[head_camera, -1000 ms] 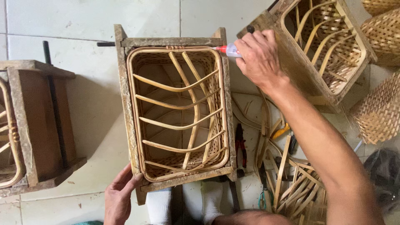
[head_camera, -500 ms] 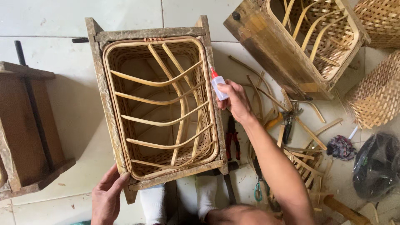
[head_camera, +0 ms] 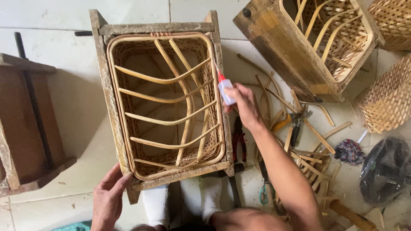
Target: The person applies glue to the edges of a rectangular woven basket frame and uses a hammer to secure the bamboo strips. They then use a knife to trim excess material from the basket's edge.
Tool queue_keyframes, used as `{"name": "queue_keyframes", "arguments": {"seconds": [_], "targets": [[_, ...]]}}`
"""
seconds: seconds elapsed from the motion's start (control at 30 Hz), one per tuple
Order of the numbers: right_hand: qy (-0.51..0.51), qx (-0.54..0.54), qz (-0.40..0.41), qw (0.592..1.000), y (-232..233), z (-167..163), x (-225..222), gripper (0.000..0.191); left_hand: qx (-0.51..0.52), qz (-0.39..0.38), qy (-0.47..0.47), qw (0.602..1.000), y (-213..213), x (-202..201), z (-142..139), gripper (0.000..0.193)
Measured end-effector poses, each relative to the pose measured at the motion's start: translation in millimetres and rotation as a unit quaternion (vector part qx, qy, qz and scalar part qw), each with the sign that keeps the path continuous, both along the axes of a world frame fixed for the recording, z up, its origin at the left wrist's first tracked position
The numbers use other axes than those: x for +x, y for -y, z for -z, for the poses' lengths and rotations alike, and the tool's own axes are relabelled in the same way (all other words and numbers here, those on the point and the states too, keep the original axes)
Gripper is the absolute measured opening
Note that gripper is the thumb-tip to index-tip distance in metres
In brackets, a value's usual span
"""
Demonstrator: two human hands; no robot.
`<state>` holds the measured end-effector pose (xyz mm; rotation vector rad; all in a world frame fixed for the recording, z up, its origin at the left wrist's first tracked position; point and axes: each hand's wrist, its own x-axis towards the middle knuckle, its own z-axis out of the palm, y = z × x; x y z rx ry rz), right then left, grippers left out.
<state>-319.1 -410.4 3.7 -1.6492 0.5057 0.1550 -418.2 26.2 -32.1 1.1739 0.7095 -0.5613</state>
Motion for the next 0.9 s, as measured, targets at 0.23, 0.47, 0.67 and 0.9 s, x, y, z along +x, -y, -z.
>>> {"name": "queue_keyframes", "arguments": {"seconds": [0.23, 0.47, 0.67, 0.9], "targets": [[-0.02, 0.017, 0.015, 1.0, -20, -4, -56, 0.044, -0.011, -0.003, 0.004, 1.0, -2, -7, -4, 0.061], [-0.042, -0.019, 0.034, 0.998, -27, -2, -63, 0.043, 0.002, -0.002, 0.001, 1.0, -4, -11, -10, 0.06], [-0.05, 0.02, 0.056, 0.997, -44, -12, -127, 0.037, -0.017, 0.004, 0.028, 0.999, -7, -16, -8, 0.059], [-0.064, 0.042, 0.055, 0.996, -43, -7, -147, 0.035, -0.006, 0.017, 0.031, 0.999, -7, -19, -11, 0.059]]}}
